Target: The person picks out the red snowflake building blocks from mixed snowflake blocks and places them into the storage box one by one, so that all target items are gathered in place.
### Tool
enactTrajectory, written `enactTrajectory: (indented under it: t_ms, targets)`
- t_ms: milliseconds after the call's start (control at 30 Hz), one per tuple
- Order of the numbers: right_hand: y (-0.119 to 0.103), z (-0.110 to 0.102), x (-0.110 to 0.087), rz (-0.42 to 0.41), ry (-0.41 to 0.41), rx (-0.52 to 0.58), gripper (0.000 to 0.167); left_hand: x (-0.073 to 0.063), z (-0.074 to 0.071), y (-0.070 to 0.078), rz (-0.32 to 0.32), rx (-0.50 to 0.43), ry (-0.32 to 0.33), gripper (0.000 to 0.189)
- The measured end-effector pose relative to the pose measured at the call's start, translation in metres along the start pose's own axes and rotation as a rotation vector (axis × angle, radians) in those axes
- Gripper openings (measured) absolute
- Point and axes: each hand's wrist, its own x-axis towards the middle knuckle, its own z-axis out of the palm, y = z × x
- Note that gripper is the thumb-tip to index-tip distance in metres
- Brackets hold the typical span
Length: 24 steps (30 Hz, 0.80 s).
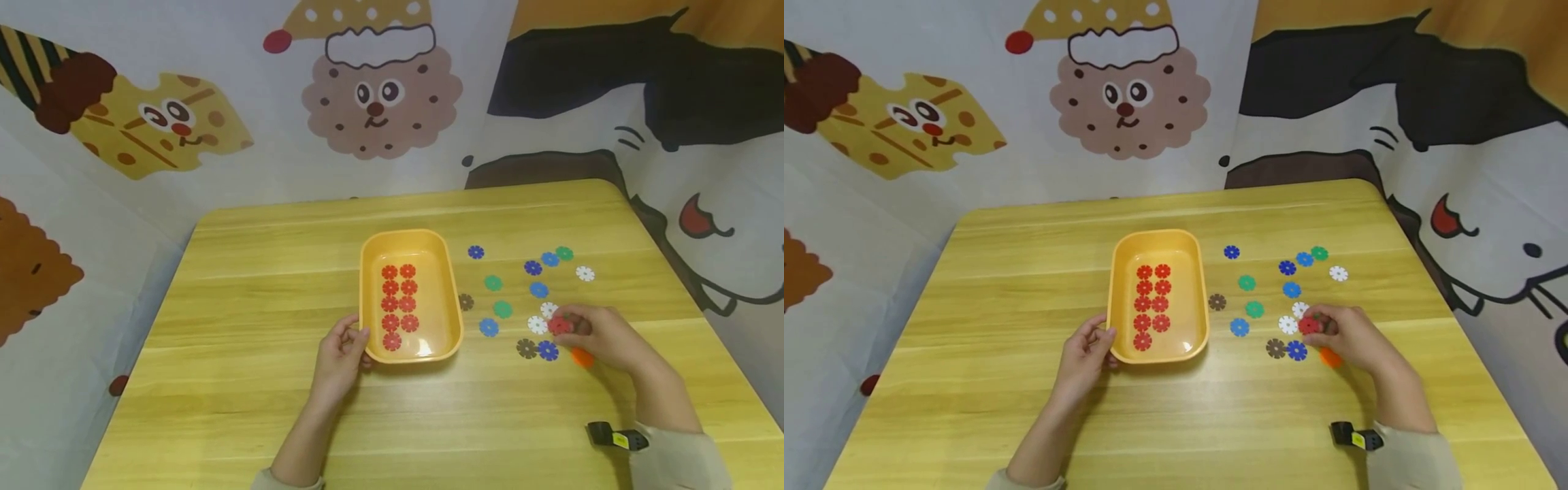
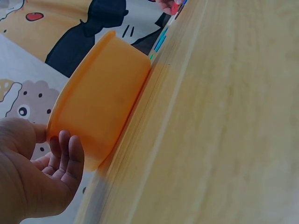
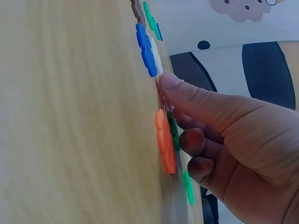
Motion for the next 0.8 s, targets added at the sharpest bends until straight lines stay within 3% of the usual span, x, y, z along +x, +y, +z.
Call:
enactTrajectory:
  t_ms: [300,467,800]
  targets:
    - [-0.02,0.001,0.015,-0.105,0.123,-0.043,0.037,0.0,0.0,0.001,-0.004,-0.003,-0.004,0.042]
    - [-0.034,0.007,0.031,-0.156,0.132,-0.021,0.042,-0.001,-0.001,0.001,0.0,-0.005,-0.008,0.042]
    - [-0.065,0.022,0.055,-0.19,0.09,0.085,0.035,0.001,0.0,0.001,-0.021,-0.023,-0.003,0.041]
